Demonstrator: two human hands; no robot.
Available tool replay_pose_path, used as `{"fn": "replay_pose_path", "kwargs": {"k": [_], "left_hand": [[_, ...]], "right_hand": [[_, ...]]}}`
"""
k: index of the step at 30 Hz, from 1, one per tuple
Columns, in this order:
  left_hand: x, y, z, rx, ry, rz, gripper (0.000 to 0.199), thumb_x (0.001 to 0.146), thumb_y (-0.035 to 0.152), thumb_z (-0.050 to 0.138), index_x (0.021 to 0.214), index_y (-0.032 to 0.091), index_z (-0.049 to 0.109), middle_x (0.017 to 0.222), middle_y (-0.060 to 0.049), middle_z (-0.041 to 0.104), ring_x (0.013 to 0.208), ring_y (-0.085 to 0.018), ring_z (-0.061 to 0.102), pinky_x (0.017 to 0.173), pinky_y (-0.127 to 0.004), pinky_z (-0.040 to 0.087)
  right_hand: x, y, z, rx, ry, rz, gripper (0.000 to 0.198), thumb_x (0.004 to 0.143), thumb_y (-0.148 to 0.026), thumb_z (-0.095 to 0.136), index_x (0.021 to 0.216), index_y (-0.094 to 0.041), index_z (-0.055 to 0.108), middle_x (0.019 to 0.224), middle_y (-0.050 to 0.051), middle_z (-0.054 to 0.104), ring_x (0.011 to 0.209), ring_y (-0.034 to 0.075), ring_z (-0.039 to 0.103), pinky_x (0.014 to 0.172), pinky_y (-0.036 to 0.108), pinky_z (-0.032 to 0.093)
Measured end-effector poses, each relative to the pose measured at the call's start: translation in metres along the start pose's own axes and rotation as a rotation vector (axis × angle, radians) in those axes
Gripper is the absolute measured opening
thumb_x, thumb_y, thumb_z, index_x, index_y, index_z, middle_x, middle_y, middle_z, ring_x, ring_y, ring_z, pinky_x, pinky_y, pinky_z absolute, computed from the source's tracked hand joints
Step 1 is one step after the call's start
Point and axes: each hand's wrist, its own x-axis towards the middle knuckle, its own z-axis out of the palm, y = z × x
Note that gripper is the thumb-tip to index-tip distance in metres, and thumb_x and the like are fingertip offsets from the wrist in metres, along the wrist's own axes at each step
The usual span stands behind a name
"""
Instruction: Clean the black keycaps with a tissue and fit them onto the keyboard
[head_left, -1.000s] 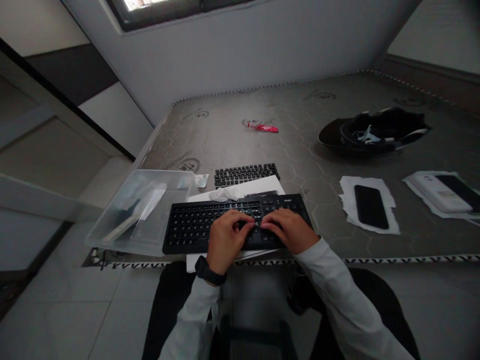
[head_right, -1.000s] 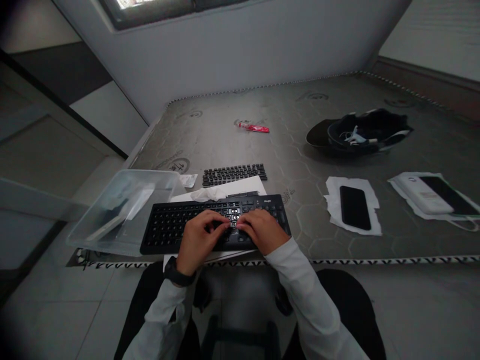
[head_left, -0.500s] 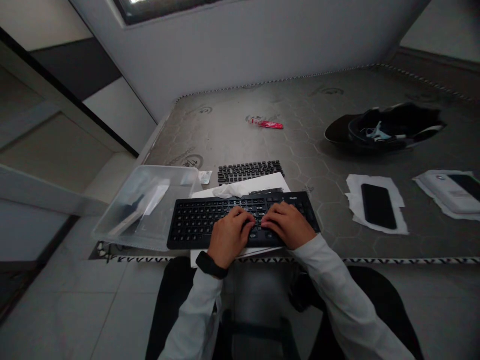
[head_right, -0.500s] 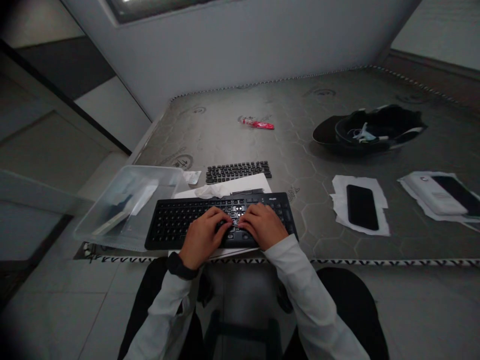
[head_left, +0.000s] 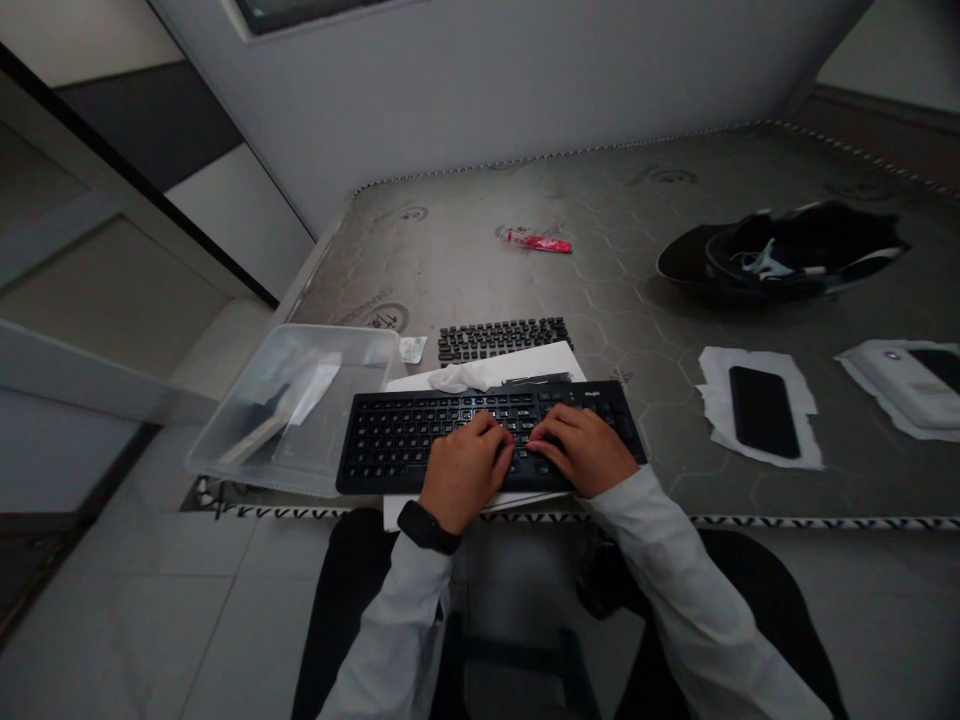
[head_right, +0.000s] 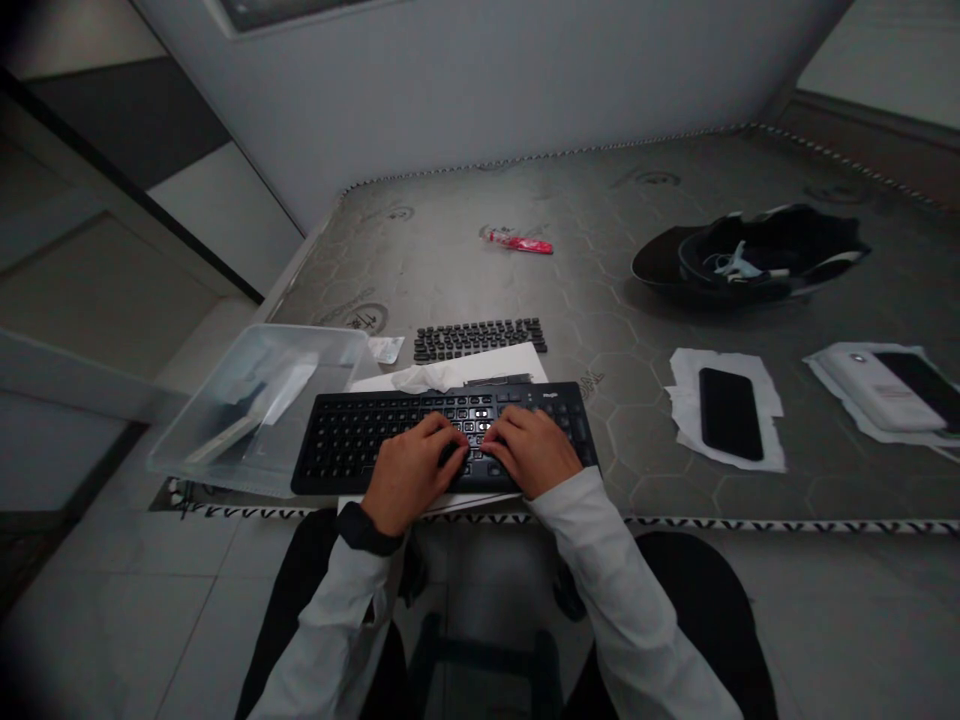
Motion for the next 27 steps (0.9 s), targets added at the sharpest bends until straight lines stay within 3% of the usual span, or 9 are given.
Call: {"fn": "replay_pose_path", "kwargs": {"k": [27], "left_hand": [[0.0004, -0.0003, -0.0007, 0.019, 0.002, 0.07, 0.017, 0.09, 0.031, 0.047, 0.093, 0.025, 0.063, 0.098, 0.0, 0.061, 0.081, -0.015, 0.06, 0.055, -0.024, 0.037]], "right_hand": [[-0.0051, 0.0002, -0.002, -0.098, -0.05, -0.092, 0.017, 0.09, -0.025, 0.049, 0.089, -0.017, 0.064, 0.089, 0.007, 0.062, 0.078, 0.019, 0.055, 0.073, 0.032, 0.041]]}}
